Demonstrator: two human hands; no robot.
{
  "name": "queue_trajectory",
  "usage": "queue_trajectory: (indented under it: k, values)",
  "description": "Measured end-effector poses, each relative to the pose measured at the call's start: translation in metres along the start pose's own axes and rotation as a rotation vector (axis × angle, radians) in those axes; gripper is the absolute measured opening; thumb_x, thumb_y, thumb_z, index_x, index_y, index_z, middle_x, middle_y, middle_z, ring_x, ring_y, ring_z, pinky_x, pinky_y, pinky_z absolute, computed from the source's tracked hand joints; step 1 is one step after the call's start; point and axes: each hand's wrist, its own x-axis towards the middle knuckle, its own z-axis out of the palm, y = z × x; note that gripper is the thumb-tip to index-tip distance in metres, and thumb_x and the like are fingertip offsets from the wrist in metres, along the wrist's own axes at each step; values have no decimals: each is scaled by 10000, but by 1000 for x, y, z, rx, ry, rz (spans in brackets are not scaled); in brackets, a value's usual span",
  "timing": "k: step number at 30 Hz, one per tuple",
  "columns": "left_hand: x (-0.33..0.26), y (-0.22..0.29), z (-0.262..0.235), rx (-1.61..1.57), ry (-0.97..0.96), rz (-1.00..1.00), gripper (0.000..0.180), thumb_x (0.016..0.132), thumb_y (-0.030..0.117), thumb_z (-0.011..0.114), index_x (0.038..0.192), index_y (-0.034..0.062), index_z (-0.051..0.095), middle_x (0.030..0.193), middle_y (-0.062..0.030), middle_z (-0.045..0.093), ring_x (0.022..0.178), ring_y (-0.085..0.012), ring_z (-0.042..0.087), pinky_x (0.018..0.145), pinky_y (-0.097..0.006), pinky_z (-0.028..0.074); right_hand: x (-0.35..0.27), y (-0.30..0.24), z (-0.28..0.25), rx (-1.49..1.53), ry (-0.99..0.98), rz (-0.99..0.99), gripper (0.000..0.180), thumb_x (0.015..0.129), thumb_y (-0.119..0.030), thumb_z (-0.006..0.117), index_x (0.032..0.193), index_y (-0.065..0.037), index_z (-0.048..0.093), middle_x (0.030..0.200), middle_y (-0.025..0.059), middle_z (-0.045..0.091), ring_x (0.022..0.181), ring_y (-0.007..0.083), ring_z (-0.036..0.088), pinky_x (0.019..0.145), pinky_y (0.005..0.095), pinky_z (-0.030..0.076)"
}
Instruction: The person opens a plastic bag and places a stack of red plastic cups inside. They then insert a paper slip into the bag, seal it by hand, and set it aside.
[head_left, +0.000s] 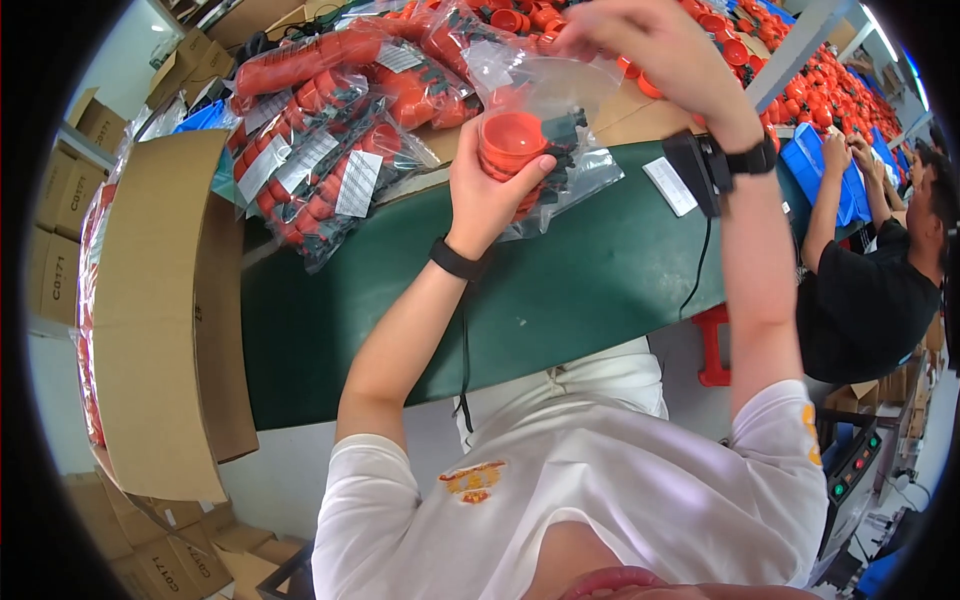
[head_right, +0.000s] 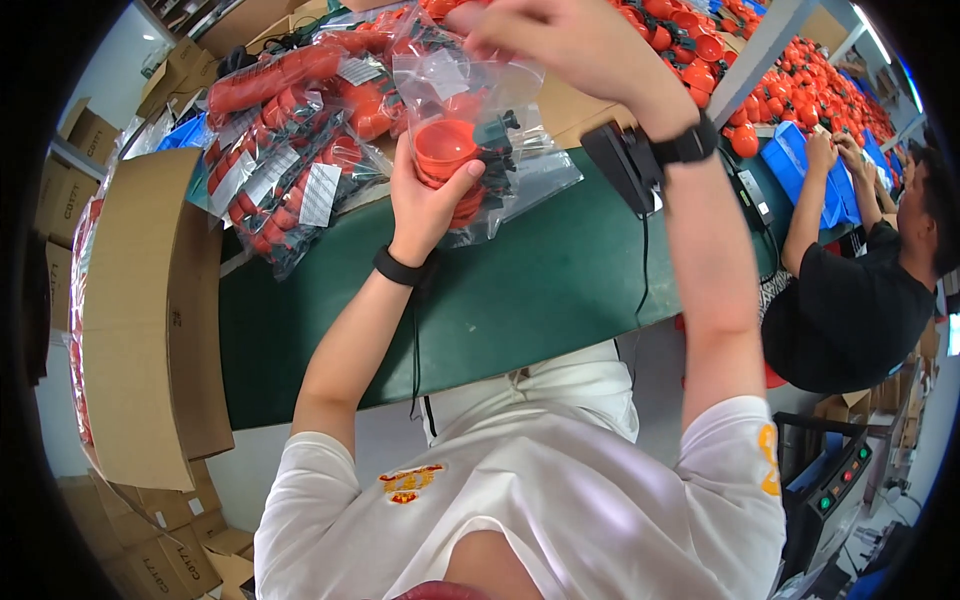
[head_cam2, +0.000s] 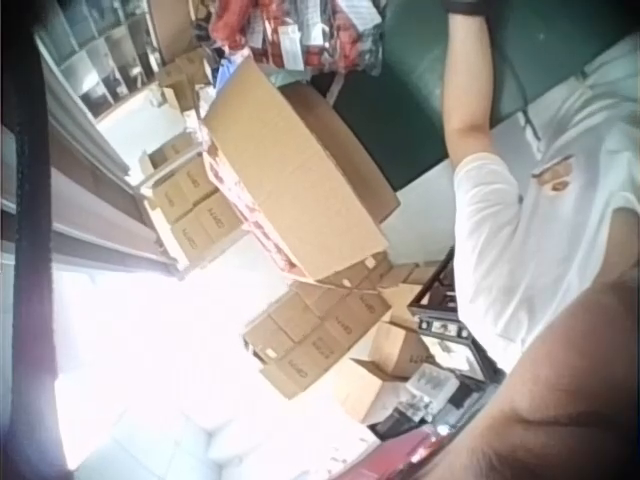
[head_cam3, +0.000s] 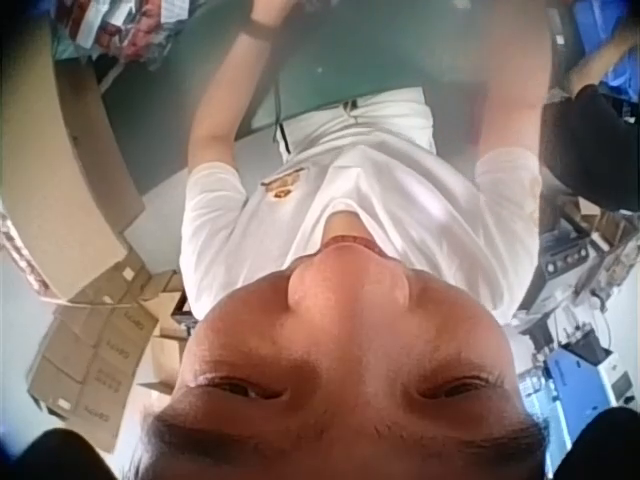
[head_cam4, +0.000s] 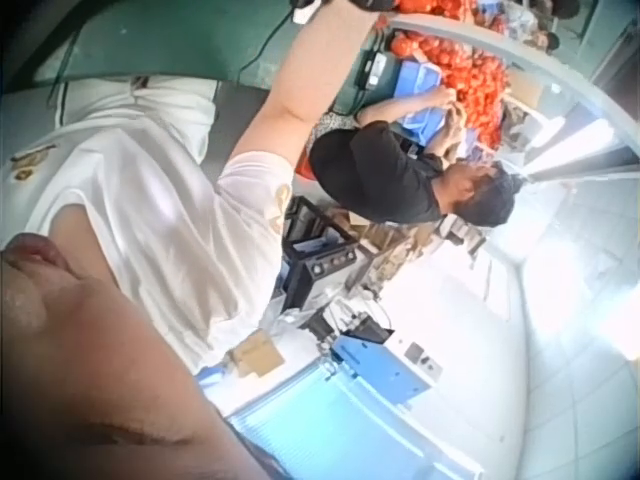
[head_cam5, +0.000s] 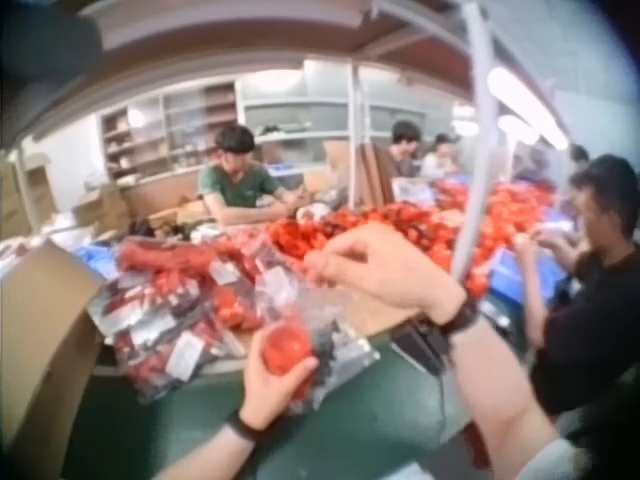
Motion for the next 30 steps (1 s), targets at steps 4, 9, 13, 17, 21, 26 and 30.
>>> queue_trajectory:
  k: [4,9,13,17,21,26,30]
  values:
    - [-4,-3,-3,121,-5,40,755,702,288,906,1284,16,509,1144,-127,669,1038,-211,658,910,-345,521,27,-30,22,-476,-730,188,558,944,-527,586,1025,12,703,846,101,676,780,138,600,697,306,463]
    - [-2,-1,5,167,-9,42,808,678,304,923,1299,14,495,1096,-140,686,982,-216,680,866,-343,539,35,5,49,-327,-987,57,520,975,-496,542,998,-2,702,779,98,663,714,181,570,680,340,444]
    - [-6,1,6,95,-22,-77,649,724,229,894,1210,6,527,1040,-103,670,949,-176,641,854,-320,511,40,13,65,-290,-1061,79,486,984,-493,510,1052,-54,706,844,81,687,759,205,586,718,347,457]
    - [-5,0,1,136,-3,-56,622,737,220,887,1215,-2,557,1088,-101,680,982,-175,644,882,-318,507,40,12,40,-141,-961,124,420,1008,-401,512,1081,-37,709,948,73,730,827,177,684,698,312,521]
    - [-3,-13,-5,242,32,-13,772,685,280,922,1295,-4,542,1090,-128,706,984,-201,687,883,-332,535,40,47,-35,336,-520,169,369,1011,-346,579,1094,-10,705,948,109,752,820,185,733,704,291,581]
    - [5,-13,1,160,23,-34,786,681,272,923,1307,-8,539,1127,-135,696,1024,-206,677,912,-337,525,-4,222,-85,-133,-52,146,418,962,-254,631,1333,-70,573,1200,90,659,1143,183,628,960,307,513]
    - [-1,-15,-12,155,37,-92,798,678,267,925,1311,-20,534,1145,-133,691,1048,-199,666,921,-340,523,-31,286,-33,-1164,-250,314,759,826,-29,638,1514,-202,369,1610,117,274,1455,372,298,1103,515,388]
